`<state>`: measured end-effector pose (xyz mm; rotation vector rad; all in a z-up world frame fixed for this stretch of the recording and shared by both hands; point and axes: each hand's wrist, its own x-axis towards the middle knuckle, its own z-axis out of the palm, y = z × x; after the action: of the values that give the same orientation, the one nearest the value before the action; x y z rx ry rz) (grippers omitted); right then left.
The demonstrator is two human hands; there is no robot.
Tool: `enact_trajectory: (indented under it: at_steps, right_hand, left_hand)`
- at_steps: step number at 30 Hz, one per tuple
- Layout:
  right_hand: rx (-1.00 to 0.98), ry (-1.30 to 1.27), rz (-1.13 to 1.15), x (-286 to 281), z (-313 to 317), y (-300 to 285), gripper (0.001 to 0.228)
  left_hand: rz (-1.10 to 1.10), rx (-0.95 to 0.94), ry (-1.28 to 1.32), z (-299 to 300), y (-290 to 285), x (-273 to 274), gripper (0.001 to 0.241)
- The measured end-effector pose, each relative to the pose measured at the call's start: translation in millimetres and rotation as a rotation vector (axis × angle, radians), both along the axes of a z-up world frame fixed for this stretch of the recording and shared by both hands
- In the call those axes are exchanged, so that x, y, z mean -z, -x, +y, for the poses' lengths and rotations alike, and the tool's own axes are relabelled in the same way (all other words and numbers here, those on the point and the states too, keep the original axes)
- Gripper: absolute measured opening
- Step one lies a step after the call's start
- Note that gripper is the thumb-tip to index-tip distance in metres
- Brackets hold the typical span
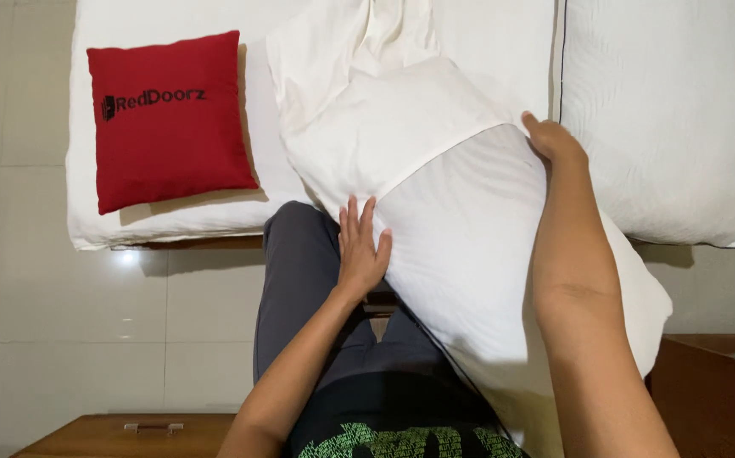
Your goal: The person puts a red pillowcase on a small pillow, smoothing the fabric and zipping the closure. Then, the person puts a white pillowcase on a larger white pillow, tucking the edges and smoothing the surface.
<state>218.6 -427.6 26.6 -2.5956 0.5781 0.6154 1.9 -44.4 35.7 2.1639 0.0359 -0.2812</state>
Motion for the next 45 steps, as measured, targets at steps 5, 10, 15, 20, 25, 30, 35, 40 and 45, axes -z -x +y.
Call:
enact_trajectory:
  at_steps: [5,10,15,20,25,30,35,40,45]
  right_hand:
    - [0.021,-0.136,0.209,-29,38,-7,0.101]
    - [0.037,-0.191,0.261,-111,93,13,0.105]
    - [0.200,-0.398,0.306,-102,92,13,0.111]
    - [0.137,-0.491,0.253,-23,43,-11,0.103]
    - [0.151,-0.480,0.197,-28,61,-10,0.113]
    - [0.174,-0.506,-0.027,-41,66,-7,0.082]
    - [0.118,-0.248,-0.305,-128,97,5,0.060]
    - [0.021,-0.199,-0.636,-258,149,63,0.028]
    - [-0.311,0.551,-1.114,-286,176,100,0.039]
  left_hand:
    - [0.180,0.052,0.007,10,0,17,0.070]
    - [0.225,0.088,-0.011,19,-2,36,0.073]
    - [0.253,0.071,0.029,24,6,66,0.075]
    - [0.234,0.013,0.117,17,0,63,0.073]
    - [0.131,-0.045,0.141,17,10,83,0.075]
    - [0.106,-0.280,0.485,9,15,64,0.064]
    - [-0.064,-0.517,0.624,-12,4,58,0.067]
    - [0.047,-0.444,0.742,-53,-39,13,0.085]
    - [0.404,-0.206,1.129,-97,-96,-2,0.093]
